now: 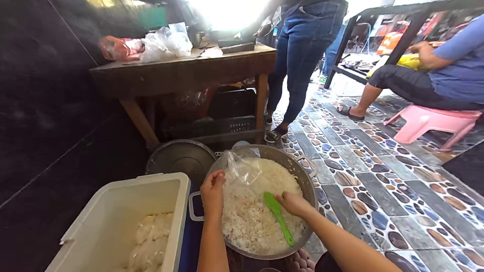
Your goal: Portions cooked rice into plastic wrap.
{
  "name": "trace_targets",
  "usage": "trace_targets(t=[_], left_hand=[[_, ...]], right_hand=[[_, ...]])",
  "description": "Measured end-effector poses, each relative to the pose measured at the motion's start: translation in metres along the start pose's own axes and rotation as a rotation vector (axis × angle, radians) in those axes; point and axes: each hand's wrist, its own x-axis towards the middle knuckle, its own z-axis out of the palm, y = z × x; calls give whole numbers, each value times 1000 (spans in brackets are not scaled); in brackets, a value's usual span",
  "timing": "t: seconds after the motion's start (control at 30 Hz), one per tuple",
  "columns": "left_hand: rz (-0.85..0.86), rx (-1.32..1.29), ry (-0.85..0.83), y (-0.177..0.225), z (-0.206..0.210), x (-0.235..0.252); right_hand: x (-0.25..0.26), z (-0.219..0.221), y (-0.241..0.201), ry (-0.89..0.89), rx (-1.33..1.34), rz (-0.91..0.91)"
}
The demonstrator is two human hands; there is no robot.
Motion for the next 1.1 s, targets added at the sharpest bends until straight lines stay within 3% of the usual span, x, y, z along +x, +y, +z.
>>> trace_targets(t=[0.13, 0.33, 0.43, 0.57, 0.67, 0.8, 0.93, 1.1], left_hand=[[30, -37, 48, 15, -3, -2], [86, -169, 116, 28, -7, 4], [120, -306, 155, 26, -5, 10], [226, -398, 113, 23, -5, 10], [266, -402, -8, 19, -10, 12], [116, -323, -159, 15, -16, 16], [-15, -194, -254, 2, -17, 26], [51, -171, -195, -8, -12, 28]], right_hand=[[-4, 25, -20, -84, -231, 194], [14, 1, -32, 63, -185, 248], [34, -1, -24, 66, -214, 151], [37, 11, -47, 123, -673, -22], [15, 35, -60, -33, -850, -157], [-40, 45, -51, -197, -936, -170], [-69, 47, -21, -242, -914, -126], [-33, 45, 14, -293, -609, -200]])
